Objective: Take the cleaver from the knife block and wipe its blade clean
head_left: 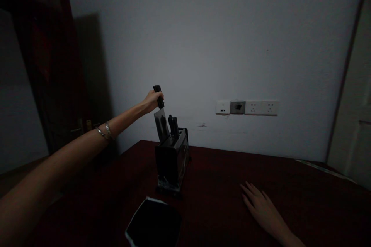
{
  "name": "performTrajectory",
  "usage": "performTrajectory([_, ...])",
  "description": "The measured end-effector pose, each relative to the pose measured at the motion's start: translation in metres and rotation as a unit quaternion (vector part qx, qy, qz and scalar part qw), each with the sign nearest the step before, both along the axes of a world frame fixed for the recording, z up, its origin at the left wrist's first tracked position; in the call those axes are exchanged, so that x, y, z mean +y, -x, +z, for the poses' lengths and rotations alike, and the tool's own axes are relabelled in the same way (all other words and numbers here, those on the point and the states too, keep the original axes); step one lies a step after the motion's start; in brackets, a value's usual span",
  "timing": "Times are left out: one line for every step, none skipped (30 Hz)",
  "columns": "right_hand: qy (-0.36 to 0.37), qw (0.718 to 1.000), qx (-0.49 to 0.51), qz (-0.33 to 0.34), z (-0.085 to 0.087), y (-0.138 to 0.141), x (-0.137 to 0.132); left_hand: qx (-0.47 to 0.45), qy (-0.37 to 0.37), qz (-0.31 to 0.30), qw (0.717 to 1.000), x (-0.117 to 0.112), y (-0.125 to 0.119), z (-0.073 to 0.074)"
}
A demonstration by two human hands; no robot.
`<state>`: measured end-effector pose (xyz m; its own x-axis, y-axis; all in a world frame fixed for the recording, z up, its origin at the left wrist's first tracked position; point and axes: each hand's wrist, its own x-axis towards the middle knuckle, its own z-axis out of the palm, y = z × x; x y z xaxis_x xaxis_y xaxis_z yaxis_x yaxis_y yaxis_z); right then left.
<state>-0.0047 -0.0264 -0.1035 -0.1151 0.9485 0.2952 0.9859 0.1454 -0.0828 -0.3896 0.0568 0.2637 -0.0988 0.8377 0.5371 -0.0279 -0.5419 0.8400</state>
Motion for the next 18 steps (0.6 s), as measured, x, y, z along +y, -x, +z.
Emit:
performTrajectory([-0.001,1.000,0.003,0.000,-0.001,0.000,0.001,0.000,0.001,0.000,1.000,0.000,0.000,0.003])
performTrajectory([-0.002,1.000,0.006,0.001,-0.002,-0.001,0.001,0.001,0.001,0.000,1.000,0.000,0.000,0.006])
performTrajectory([-0.005,1.000,0.011,0.001,-0.002,-0.001,0.002,0.002,0.001,0.000,1.000,0.000,0.000,0.009])
performTrajectory([-0.009,1.000,0.015,0.002,-0.003,-0.002,0.002,0.002,0.001,0.001,1.000,0.001,0.000,0.012])
performTrajectory([-0.014,1.000,0.018,0.003,-0.003,-0.002,0.002,0.002,0.000,0.003,1.000,0.001,-0.001,0.015])
performTrajectory([-0.017,1.000,0.020,0.005,-0.003,-0.002,0.001,0.001,-0.001,0.005,1.000,0.000,-0.001,0.018])
performTrajectory([-0.018,1.000,0.021,0.007,-0.003,-0.002,0.001,0.001,-0.002,0.007,1.000,0.000,-0.001,0.021])
performTrajectory([-0.016,1.000,0.020,0.009,-0.003,-0.002,0.000,0.001,-0.003,0.009,1.000,0.000,-0.002,0.025])
performTrajectory([-0.014,1.000,0.020,0.008,-0.002,-0.002,0.000,0.001,-0.004,0.009,1.000,-0.001,-0.002,0.028])
performTrajectory([-0.012,1.000,0.020,0.007,-0.002,-0.001,-0.001,0.002,-0.006,0.009,1.000,-0.002,-0.002,0.032])
performTrajectory([-0.011,1.000,0.022,0.006,-0.002,-0.001,-0.001,0.003,-0.007,0.009,1.000,-0.003,-0.002,0.035])
performTrajectory([-0.014,1.000,0.026,0.004,-0.001,0.000,-0.001,0.005,-0.009,0.008,1.000,-0.004,-0.002,0.038])
performTrajectory([-0.017,0.999,0.031,0.003,-0.001,0.000,-0.001,0.007,-0.011,0.008,1.000,-0.006,-0.002,0.042])
performTrajectory([-0.021,0.999,0.034,0.004,-0.002,0.000,0.000,0.008,-0.013,0.009,1.000,-0.007,-0.002,0.045])
performTrajectory([-0.022,0.999,0.035,0.004,-0.002,0.000,0.000,0.009,-0.014,0.011,1.000,-0.009,-0.002,0.049])
performTrajectory([-0.022,0.999,0.033,0.004,-0.002,0.000,0.000,0.010,-0.016,0.013,1.000,-0.011,-0.001,0.053])
performTrajectory([-0.020,0.999,0.031,0.004,-0.003,0.000,0.001,0.010,-0.018,0.015,1.000,-0.012,-0.001,0.057])
performTrajectory([-0.019,0.999,0.030,0.005,-0.003,0.000,0.001,0.010,-0.020,0.017,1.000,-0.015,-0.001,0.061])
